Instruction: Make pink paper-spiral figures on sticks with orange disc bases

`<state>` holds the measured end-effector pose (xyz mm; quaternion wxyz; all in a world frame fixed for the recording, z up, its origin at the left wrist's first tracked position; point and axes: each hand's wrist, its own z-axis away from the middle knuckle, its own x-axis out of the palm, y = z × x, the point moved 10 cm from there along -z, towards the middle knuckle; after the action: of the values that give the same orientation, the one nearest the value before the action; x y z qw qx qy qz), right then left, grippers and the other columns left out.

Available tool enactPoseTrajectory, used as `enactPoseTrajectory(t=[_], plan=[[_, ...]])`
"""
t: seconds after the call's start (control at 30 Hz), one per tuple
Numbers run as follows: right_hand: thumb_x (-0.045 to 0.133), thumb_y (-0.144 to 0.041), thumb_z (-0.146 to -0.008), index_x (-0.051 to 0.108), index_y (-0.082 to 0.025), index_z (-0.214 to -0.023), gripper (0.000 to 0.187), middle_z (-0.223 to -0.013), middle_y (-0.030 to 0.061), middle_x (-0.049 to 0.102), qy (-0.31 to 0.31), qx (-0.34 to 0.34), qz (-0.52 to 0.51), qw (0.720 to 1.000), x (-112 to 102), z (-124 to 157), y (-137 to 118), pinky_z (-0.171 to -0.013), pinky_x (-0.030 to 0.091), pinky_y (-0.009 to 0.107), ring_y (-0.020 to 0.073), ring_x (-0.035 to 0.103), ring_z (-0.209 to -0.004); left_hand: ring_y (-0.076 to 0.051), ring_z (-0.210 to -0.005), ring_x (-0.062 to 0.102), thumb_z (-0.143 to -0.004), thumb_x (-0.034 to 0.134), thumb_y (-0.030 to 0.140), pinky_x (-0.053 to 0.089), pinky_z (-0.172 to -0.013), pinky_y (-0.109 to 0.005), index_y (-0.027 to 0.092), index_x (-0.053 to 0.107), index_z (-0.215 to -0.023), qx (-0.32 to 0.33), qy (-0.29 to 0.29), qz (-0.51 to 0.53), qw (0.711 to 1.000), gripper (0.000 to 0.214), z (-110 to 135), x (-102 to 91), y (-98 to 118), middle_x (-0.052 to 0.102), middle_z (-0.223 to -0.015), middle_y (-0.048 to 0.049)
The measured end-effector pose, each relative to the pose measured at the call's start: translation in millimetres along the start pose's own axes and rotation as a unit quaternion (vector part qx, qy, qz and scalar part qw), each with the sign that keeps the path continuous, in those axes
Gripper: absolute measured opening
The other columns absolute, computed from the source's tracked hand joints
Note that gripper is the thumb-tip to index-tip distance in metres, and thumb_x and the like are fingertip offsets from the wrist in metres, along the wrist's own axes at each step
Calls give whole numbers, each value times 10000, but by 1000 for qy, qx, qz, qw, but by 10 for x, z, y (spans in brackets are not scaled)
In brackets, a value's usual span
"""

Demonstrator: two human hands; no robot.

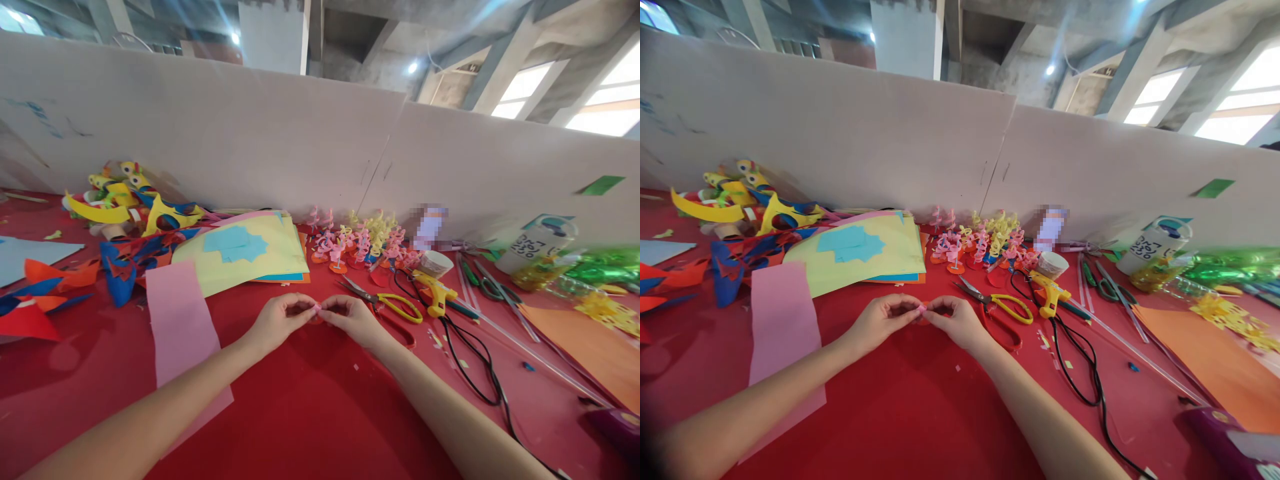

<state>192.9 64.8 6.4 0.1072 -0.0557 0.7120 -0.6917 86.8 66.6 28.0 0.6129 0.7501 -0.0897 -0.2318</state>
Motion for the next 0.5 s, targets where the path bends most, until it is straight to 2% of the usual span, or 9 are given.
enactPoseTrajectory(t=[0.5], plan=[[690,-354,-649,638,-168,-718,206,-699,1,662,18,11,-33,999,-11,10,13,-659,432,271,130,587,-644,-160,-747,631,-766,591,288,502,-731,-288,160,633,-796,-2,9,5,1000,138,-9,-8,2,671,-776,-29]])
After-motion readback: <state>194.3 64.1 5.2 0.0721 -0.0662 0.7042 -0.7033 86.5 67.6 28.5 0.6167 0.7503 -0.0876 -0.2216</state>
